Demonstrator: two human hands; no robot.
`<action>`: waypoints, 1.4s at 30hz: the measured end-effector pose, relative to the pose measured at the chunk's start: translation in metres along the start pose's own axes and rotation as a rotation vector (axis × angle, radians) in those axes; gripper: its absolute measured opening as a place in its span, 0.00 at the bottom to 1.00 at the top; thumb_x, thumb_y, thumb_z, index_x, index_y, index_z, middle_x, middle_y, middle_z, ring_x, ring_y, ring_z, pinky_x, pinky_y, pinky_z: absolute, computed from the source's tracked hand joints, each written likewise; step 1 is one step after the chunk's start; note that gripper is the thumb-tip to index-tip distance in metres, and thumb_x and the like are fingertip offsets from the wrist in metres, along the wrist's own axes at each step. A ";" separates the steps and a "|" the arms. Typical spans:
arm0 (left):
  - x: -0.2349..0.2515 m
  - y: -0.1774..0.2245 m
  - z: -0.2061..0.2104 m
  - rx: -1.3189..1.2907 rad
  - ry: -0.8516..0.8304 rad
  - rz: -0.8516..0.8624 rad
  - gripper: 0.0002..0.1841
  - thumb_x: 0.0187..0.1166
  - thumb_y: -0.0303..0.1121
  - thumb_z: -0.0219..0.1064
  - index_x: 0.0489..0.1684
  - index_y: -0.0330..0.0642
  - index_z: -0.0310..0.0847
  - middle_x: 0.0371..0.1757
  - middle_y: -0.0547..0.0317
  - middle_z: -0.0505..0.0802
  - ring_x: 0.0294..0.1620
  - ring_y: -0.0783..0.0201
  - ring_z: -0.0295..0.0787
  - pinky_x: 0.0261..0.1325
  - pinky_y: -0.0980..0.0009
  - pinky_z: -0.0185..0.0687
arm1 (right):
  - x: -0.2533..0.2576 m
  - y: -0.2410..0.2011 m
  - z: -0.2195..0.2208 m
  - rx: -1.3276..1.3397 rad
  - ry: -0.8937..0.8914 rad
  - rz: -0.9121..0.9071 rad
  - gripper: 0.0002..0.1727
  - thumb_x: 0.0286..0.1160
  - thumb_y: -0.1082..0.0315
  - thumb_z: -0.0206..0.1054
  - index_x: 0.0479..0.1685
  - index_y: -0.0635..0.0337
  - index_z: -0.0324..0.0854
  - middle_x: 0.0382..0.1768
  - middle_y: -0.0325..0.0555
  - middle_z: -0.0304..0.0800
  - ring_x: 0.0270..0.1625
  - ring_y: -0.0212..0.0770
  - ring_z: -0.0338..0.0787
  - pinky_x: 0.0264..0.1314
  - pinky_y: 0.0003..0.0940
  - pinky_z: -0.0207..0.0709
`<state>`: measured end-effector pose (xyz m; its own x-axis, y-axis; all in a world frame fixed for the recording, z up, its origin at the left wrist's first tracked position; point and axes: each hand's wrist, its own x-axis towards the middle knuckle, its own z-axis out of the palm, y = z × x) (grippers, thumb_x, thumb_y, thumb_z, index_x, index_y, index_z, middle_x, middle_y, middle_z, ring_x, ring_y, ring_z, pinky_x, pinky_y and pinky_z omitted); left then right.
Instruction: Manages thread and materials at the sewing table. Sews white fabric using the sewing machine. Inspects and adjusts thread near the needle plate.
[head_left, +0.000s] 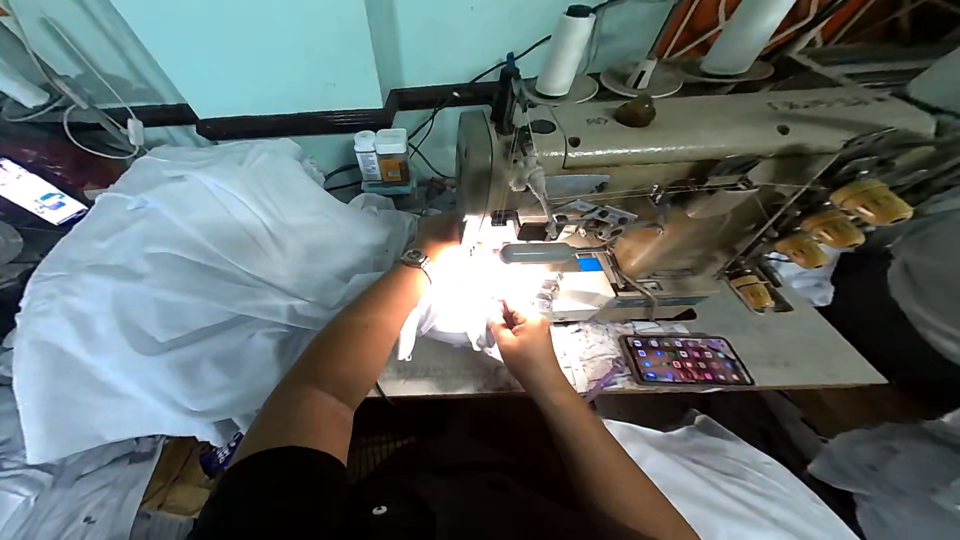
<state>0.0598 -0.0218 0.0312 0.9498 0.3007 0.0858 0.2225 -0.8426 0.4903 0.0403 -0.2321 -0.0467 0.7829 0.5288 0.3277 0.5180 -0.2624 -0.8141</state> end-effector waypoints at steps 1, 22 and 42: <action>-0.003 0.000 0.000 -0.036 0.036 0.021 0.17 0.83 0.33 0.65 0.58 0.26 0.84 0.57 0.31 0.91 0.63 0.38 0.87 0.69 0.40 0.76 | -0.002 0.002 0.000 0.012 -0.003 -0.006 0.10 0.72 0.68 0.62 0.36 0.62 0.89 0.22 0.36 0.84 0.25 0.26 0.81 0.31 0.25 0.77; -0.003 0.013 -0.020 0.039 -0.022 0.084 0.16 0.79 0.29 0.69 0.58 0.25 0.84 0.58 0.31 0.90 0.65 0.38 0.87 0.70 0.42 0.75 | -0.002 0.002 0.015 -0.155 0.145 -0.138 0.13 0.68 0.73 0.61 0.38 0.68 0.92 0.26 0.49 0.91 0.29 0.39 0.90 0.35 0.35 0.84; -0.018 -0.020 -0.010 -0.070 0.080 0.248 0.18 0.71 0.25 0.75 0.58 0.26 0.83 0.58 0.33 0.89 0.62 0.41 0.86 0.69 0.46 0.78 | -0.002 0.002 0.014 -0.162 0.129 -0.113 0.13 0.70 0.73 0.61 0.41 0.69 0.93 0.27 0.52 0.92 0.30 0.43 0.92 0.37 0.39 0.85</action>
<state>0.0359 -0.0061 0.0286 0.9525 0.1252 0.2776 -0.0336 -0.8629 0.5043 0.0347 -0.2224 -0.0555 0.7489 0.4574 0.4795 0.6454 -0.3390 -0.6845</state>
